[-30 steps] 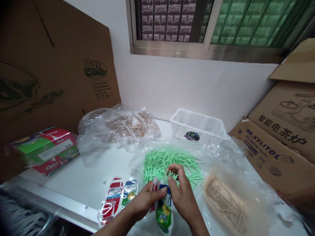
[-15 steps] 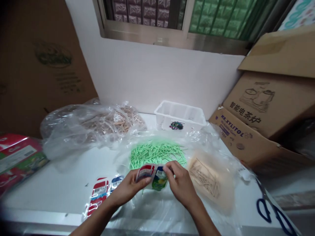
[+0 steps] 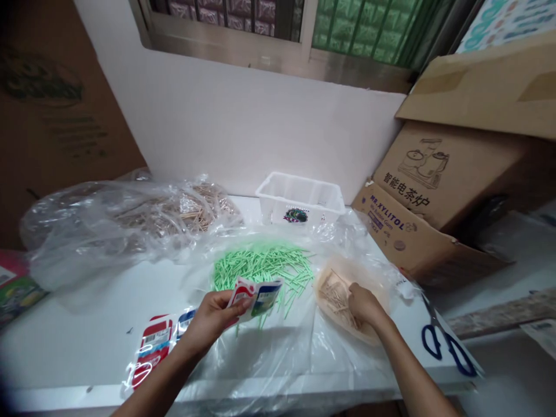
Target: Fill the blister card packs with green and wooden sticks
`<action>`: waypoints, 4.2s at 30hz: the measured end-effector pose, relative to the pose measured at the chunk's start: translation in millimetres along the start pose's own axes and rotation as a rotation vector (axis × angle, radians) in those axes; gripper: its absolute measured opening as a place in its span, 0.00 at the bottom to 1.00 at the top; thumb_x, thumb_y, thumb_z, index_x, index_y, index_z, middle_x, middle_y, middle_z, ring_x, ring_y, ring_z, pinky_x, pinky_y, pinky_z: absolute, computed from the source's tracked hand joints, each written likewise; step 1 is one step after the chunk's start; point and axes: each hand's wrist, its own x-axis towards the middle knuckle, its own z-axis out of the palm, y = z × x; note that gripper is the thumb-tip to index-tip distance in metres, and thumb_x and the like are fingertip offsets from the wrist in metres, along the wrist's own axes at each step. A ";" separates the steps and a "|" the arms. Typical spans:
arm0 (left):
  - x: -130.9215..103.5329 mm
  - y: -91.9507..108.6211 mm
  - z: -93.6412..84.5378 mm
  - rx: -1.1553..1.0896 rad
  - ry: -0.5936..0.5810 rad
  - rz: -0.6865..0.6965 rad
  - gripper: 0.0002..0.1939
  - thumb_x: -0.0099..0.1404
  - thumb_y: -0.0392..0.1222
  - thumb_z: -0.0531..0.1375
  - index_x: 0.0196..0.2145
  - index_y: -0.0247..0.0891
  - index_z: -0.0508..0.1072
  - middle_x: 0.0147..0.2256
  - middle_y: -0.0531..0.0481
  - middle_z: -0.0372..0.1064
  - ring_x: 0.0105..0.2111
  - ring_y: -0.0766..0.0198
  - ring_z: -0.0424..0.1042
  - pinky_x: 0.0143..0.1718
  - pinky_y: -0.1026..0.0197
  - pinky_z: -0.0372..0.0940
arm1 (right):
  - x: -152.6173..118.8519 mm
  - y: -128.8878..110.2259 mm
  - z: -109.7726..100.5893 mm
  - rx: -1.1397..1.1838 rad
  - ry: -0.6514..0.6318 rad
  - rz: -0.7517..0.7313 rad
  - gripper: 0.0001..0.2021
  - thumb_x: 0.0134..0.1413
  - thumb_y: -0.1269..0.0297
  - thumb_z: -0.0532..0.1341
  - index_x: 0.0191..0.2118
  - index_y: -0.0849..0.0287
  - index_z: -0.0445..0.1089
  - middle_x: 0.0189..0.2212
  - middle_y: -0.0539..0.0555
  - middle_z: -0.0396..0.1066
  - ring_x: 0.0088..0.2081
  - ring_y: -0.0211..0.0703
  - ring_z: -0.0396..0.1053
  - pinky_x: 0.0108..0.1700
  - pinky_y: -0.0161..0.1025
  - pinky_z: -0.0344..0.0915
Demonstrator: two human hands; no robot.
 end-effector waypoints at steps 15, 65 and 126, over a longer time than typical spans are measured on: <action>10.1 -11.3 7.3 -0.099 0.007 -0.142 0.24 0.52 0.60 0.61 0.28 0.32 0.71 0.21 0.50 0.69 0.19 0.68 0.65 0.20 0.67 0.58 | 4.6 -23.8 7.4 -0.083 -0.081 -0.252 0.15 0.47 0.59 0.58 0.38 0.63 0.69 0.38 0.64 0.72 0.38 0.51 0.69 0.35 0.38 0.57; 141.0 -13.2 225.0 -0.170 0.163 0.368 0.16 0.65 0.54 0.49 0.36 0.39 0.66 0.35 0.47 0.66 0.36 0.61 0.64 0.40 0.61 0.61 | 6.5 -9.6 -21.9 1.418 0.369 -0.336 0.11 0.57 0.52 0.49 0.33 0.53 0.57 0.25 0.48 0.62 0.28 0.41 0.65 0.38 0.42 0.66; 115.0 -1.1 158.6 -0.132 0.216 0.378 0.19 0.62 0.54 0.52 0.25 0.36 0.67 0.23 0.54 0.61 0.26 0.66 0.59 0.28 0.66 0.55 | -47.6 -71.0 -42.1 0.421 0.267 -0.706 0.07 0.56 0.68 0.49 0.37 0.58 0.62 0.33 0.55 0.66 0.34 0.43 0.63 0.38 0.39 0.59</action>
